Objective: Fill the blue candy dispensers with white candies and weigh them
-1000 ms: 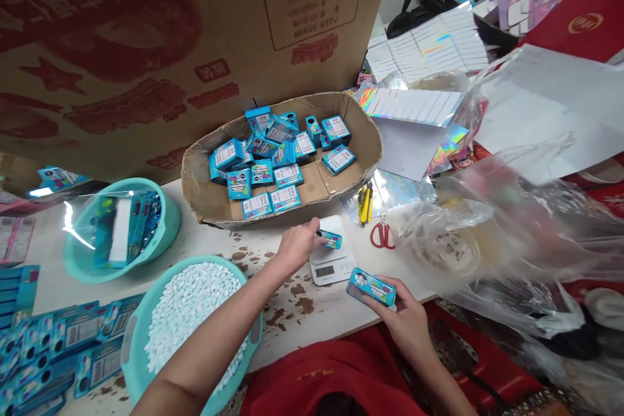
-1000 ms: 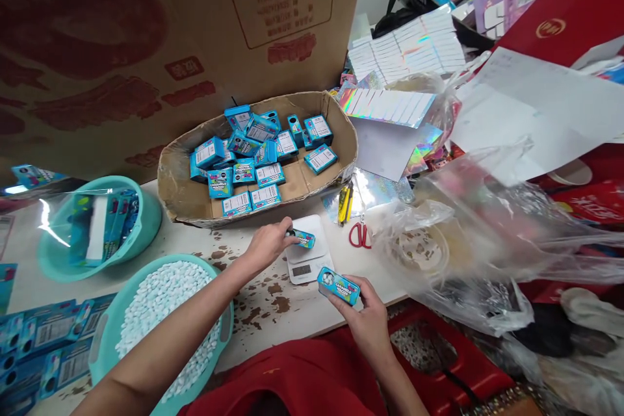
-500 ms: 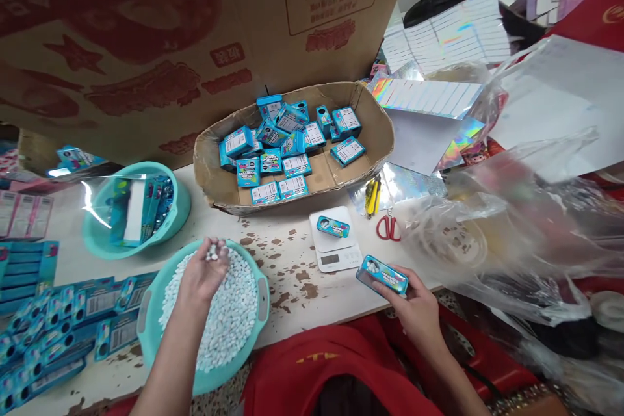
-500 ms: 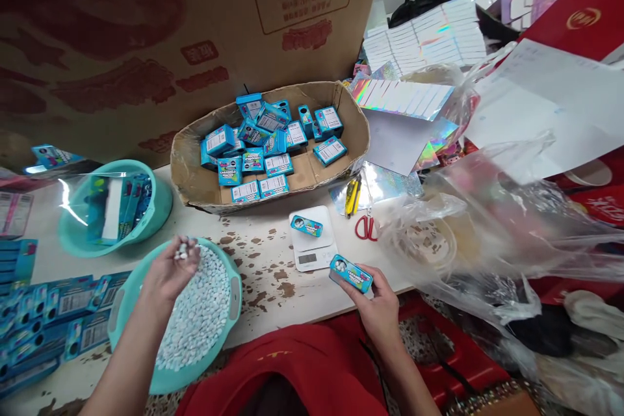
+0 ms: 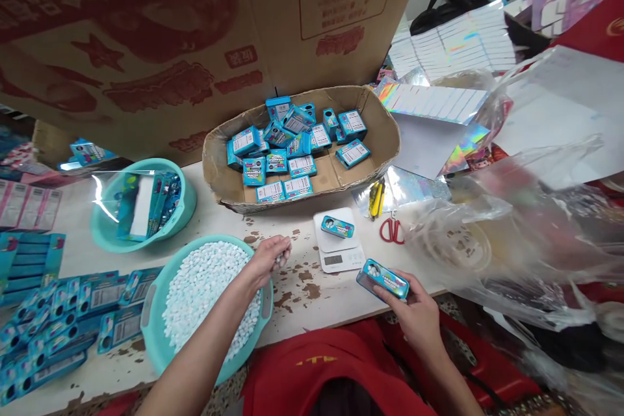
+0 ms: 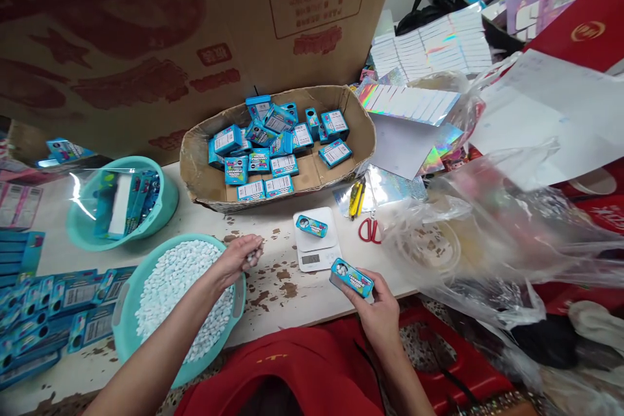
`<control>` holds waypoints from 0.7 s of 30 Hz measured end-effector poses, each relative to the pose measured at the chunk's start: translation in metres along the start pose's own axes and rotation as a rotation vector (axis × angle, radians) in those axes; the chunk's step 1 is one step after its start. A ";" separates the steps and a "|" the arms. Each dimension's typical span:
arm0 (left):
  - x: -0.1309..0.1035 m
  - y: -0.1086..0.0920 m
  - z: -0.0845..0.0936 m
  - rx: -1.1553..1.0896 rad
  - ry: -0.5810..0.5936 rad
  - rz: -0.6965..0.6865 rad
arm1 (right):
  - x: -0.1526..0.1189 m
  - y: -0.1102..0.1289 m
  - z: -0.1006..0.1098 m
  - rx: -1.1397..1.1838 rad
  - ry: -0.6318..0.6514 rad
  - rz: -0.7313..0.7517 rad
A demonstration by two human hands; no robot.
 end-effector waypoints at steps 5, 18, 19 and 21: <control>0.025 -0.029 -0.044 0.496 0.042 -0.192 | 0.001 -0.005 0.008 0.014 -0.044 -0.035; 0.011 -0.052 -0.053 1.622 -0.089 -0.443 | 0.041 0.001 -0.030 -0.208 0.017 -0.161; -0.003 -0.058 -0.031 1.554 -0.183 -0.425 | 0.047 0.003 -0.040 -0.199 0.033 -0.139; -0.040 -0.068 0.021 1.400 -0.391 -0.392 | 0.058 0.009 -0.061 -0.168 0.056 -0.087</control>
Point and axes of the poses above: each hand's wrist, its own x-axis towards the middle knuckle, its own z-axis out of the back of the hand, y = z × x, the point moved 7 cm from there along x, towards the middle knuckle, and after that the axes turned 2 degrees about y, right-handed, at the moved point
